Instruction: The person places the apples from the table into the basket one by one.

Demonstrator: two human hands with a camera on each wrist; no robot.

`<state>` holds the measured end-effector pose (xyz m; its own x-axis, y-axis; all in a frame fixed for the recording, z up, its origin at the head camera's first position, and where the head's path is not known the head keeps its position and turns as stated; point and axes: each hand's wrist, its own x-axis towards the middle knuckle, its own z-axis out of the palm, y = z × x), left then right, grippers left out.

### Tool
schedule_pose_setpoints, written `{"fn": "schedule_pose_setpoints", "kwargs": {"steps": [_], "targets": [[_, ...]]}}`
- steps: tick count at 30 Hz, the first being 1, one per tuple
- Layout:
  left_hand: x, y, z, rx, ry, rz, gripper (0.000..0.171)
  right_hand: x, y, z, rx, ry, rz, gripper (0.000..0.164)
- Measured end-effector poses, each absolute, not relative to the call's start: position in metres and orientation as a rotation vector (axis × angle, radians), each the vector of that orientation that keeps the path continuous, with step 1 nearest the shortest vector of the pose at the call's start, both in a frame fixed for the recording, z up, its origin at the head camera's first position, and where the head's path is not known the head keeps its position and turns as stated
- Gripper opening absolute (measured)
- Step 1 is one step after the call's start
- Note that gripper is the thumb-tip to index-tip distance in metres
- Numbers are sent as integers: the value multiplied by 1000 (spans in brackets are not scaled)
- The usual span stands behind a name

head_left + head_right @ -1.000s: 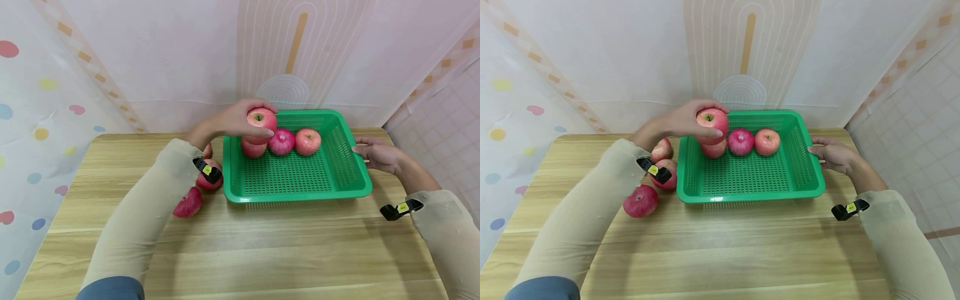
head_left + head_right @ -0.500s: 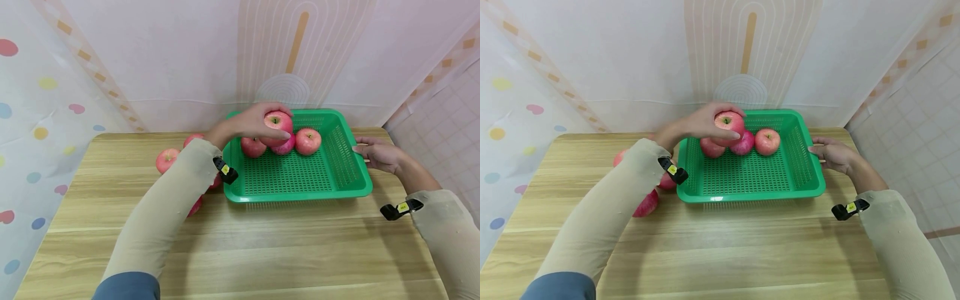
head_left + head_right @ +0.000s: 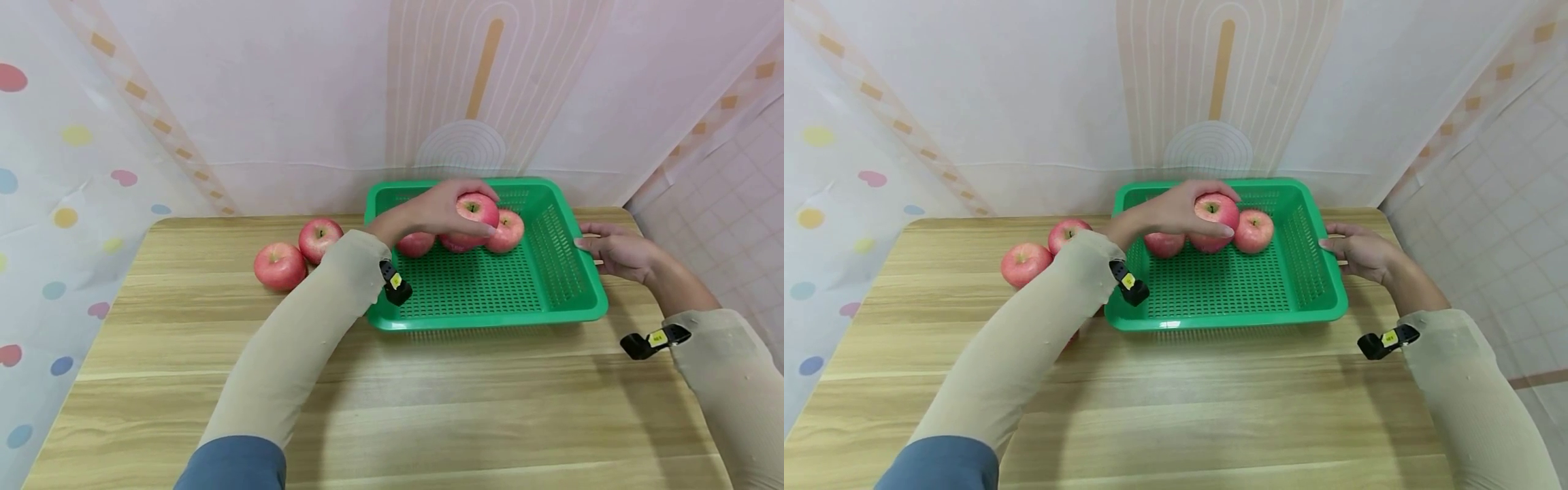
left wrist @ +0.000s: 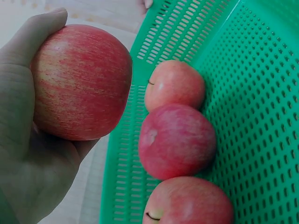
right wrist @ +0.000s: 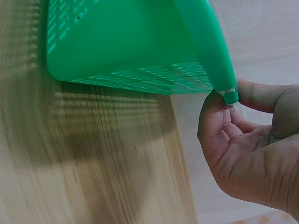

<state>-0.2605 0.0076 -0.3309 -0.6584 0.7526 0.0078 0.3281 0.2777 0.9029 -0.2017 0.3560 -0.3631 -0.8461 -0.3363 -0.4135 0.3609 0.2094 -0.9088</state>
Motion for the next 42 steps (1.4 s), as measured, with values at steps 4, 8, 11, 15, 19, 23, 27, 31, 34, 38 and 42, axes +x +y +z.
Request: {"fn": "schedule_pose_setpoints", "kwargs": {"steps": [4, 8, 11, 15, 19, 23, 27, 31, 34, 38, 42], "targets": [[-260, 17, -335, 909, 2076, 1355, 58, -202, 356, -364, 24, 1957, -1680, 19], [-259, 26, -338, 897, 2068, 1350, 56, -201, 356, -364, 20, 1955, -1682, 19], [-259, 34, -341, 908, 2086, 1338, 54, -201, 357, -365, 6, 1945, -1694, 20], [-259, 42, -345, 950, 2098, 1309, 54, -200, 359, -365, -11, 1944, -1691, 21], [-258, 49, -349, 1016, 2121, 1260, 55, -201, 361, -365, -14, 1960, -1674, 20], [-257, 56, -350, 1036, 2110, 1228, 57, -201, 362, -365, -11, 1953, -1679, 19], [-257, 65, -352, 1053, 2074, 1215, 60, -202, 361, -366, 10, 1932, -1698, 20], [-258, 75, -354, 1088, 2063, 1166, 64, -202, 362, -366, 23, 1929, -1698, 22], [-258, 82, -355, 1107, 2040, 1146, 65, -202, 362, -365, 24, 1929, -1696, 22], [-258, 89, -358, 1137, 2035, 1111, 62, -202, 362, -365, 15, 1940, -1683, 22], [-258, 94, -363, 1189, 2080, 1007, 61, -202, 361, -364, 14, 1955, -1674, 21]]}}
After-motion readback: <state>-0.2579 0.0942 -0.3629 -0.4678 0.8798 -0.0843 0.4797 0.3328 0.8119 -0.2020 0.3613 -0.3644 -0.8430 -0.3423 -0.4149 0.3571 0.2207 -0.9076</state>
